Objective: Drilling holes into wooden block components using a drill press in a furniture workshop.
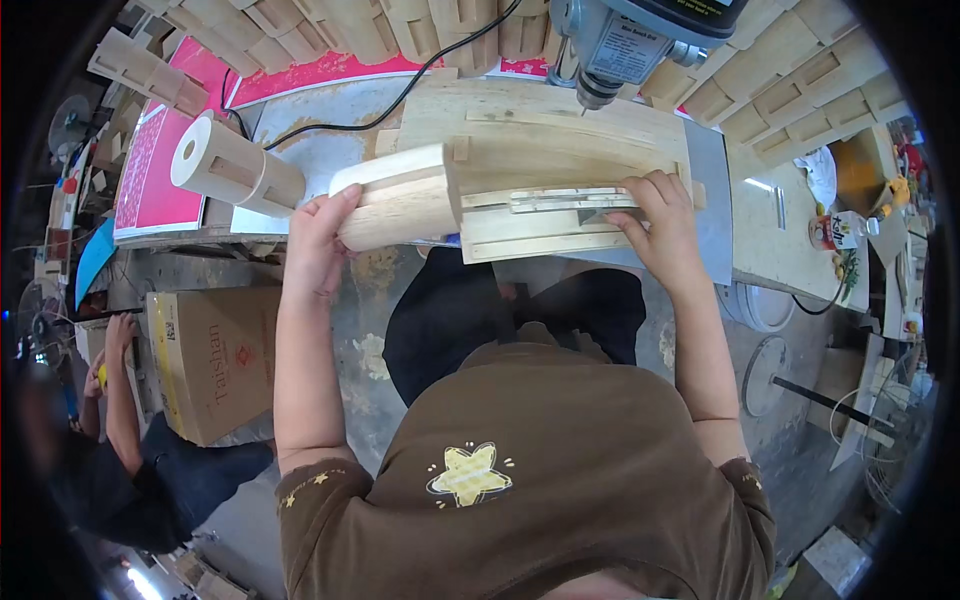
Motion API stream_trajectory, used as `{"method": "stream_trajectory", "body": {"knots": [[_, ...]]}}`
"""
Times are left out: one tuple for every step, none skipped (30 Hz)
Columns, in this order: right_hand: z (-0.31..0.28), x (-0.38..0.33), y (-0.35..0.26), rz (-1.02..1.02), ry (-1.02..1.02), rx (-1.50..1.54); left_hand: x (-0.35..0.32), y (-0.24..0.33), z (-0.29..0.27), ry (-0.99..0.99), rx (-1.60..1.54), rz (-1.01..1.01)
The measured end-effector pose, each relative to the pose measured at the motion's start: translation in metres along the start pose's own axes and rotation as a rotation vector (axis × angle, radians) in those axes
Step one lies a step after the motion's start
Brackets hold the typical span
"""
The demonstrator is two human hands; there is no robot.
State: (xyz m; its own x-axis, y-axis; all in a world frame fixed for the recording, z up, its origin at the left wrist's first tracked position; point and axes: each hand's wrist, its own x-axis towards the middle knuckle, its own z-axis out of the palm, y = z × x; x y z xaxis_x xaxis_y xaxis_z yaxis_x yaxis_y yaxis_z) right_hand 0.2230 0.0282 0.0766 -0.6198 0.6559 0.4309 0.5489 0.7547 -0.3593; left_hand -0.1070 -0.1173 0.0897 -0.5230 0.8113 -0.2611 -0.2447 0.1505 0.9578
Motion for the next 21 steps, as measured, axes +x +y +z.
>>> {"method": "stream_trajectory", "body": {"knots": [[0.001, 0.001, -0.001, 0.002, -0.002, 0.001, -0.002, -0.002, 0.002, -0.003, 0.034, -0.060], [0.002, 0.001, -0.001, -0.001, -0.001, 0.004, -0.004, -0.004, 0.006, -0.007, 0.068, -0.119], [0.002, 0.002, -0.002, -0.003, 0.000, 0.005, -0.004, -0.009, 0.015, 0.003, 0.077, -0.110], [0.002, 0.002, -0.002, 0.000, -0.003, 0.004, -0.005, -0.014, 0.019, 0.001, 0.076, -0.114], [0.002, 0.002, -0.002, -0.002, -0.006, 0.011, -0.005, -0.018, 0.024, -0.007, 0.100, -0.140], [0.001, 0.002, -0.002, -0.004, -0.008, 0.018, -0.005, -0.021, 0.028, -0.015, 0.124, -0.166], [0.001, 0.002, -0.001, -0.002, -0.009, 0.014, -0.004, -0.023, 0.032, -0.055, 0.093, -0.190], [0.000, 0.001, 0.000, 0.009, -0.008, 0.015, -0.004, -0.024, 0.035, -0.059, 0.092, -0.191], [0.000, 0.000, 0.002, 0.020, -0.007, 0.016, -0.003, -0.024, 0.038, -0.074, 0.108, -0.175], [-0.001, 0.000, 0.003, 0.021, -0.006, 0.011, -0.002, -0.024, 0.040, -0.089, 0.123, -0.158], [-0.002, -0.001, 0.005, 0.029, -0.003, -0.005, 0.000, -0.025, 0.042, -0.093, 0.121, -0.157], [-0.003, -0.001, 0.007, 0.037, -0.001, -0.022, 0.002, -0.025, 0.043, -0.124, 0.119, -0.155], [-0.004, -0.001, 0.007, 0.039, 0.000, -0.024, 0.003, -0.025, 0.044, -0.154, 0.118, -0.154], [-0.006, 0.000, 0.008, 0.039, -0.005, -0.022, 0.004, -0.023, 0.044, -0.157, 0.118, -0.154], [-0.007, 0.000, 0.008, 0.039, -0.011, -0.019, 0.005, -0.020, 0.044, -0.175, 0.135, -0.171], [-0.007, 0.000, 0.009, 0.039, -0.010, -0.021, 0.007, -0.018, 0.044, -0.192, 0.151, -0.187], [-0.007, 0.000, 0.008, 0.031, 0.000, -0.031, 0.008, -0.019, 0.045, -0.194, 0.151, -0.187], [-0.007, 0.000, 0.008, 0.023, 0.011, -0.040, 0.010, -0.020, 0.047, -0.217, 0.165, -0.183], [-0.007, 0.000, 0.008, 0.022, 0.010, -0.040, 0.010, -0.022, 0.048, -0.238, 0.179, -0.178], [-0.008, 0.000, 0.009, 0.026, 0.003, -0.047, 0.010, -0.023, 0.052, -0.238, 0.178, -0.179], [-0.009, 0.000, 0.009, 0.029, -0.004, -0.053, 0.009, -0.026, 0.059, -0.248, 0.145, -0.177]]}}
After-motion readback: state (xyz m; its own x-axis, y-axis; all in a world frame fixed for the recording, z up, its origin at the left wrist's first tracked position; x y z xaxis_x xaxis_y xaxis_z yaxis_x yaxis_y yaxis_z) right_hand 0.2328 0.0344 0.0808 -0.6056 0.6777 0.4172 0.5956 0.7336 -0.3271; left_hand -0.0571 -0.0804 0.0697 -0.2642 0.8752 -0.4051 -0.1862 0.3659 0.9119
